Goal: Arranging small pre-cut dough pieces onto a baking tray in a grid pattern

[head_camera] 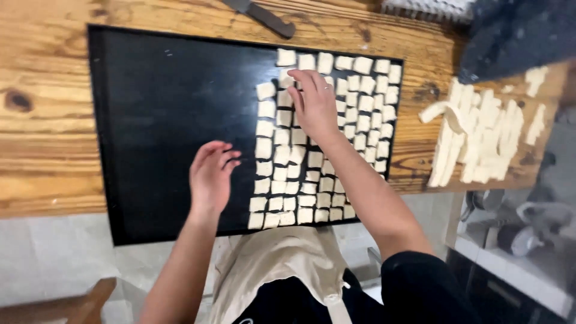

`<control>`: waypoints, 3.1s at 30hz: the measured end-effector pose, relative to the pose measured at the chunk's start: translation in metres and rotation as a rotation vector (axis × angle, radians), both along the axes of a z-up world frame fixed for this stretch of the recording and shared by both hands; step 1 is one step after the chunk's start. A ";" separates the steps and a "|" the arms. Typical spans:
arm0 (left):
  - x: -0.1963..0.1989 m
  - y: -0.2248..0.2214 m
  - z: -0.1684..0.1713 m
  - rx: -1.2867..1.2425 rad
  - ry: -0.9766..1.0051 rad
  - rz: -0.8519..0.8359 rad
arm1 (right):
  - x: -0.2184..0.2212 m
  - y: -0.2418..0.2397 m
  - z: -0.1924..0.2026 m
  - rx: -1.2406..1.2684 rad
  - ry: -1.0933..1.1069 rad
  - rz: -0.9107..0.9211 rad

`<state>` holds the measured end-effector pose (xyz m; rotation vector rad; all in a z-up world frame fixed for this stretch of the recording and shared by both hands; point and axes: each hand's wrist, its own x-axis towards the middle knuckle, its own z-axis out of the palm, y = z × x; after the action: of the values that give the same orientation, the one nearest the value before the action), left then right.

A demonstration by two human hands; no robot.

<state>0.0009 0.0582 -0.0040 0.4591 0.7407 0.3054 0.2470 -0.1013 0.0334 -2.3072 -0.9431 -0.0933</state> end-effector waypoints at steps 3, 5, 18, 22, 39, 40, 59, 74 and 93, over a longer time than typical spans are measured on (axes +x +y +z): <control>-0.023 0.006 0.002 0.019 0.052 -0.023 | 0.027 -0.093 0.009 -0.192 -0.177 -0.077; -0.038 0.009 0.000 0.120 0.152 -0.032 | 0.061 -0.166 0.016 -0.174 -0.174 -0.093; 0.087 -0.176 0.033 0.444 -0.041 -0.512 | 0.145 -0.375 0.002 -0.883 0.165 -0.049; 0.176 -0.267 0.041 0.642 -0.233 -0.870 | 0.144 -0.375 0.033 -0.417 0.427 -0.053; 0.225 -0.304 0.120 0.701 -0.412 -1.057 | 0.102 -0.333 0.079 0.656 0.951 0.013; 0.211 -0.294 0.129 0.619 -0.412 -1.084 | 0.092 -0.323 0.089 0.628 1.004 0.003; 0.049 -0.075 0.137 0.544 -0.031 -0.334 | -0.059 -0.043 0.175 0.391 1.230 -0.108; -0.009 -0.023 0.048 0.257 0.005 -0.215 | -0.109 -0.004 0.023 0.993 1.520 -0.509; -0.039 -0.025 0.059 0.176 0.054 -0.147 | 0.030 0.057 -0.032 -0.301 0.071 -0.023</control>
<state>-0.0386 0.0328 0.0554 0.6874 0.7318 0.2220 0.2771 -0.0443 0.0014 -2.5773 -0.9483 0.1289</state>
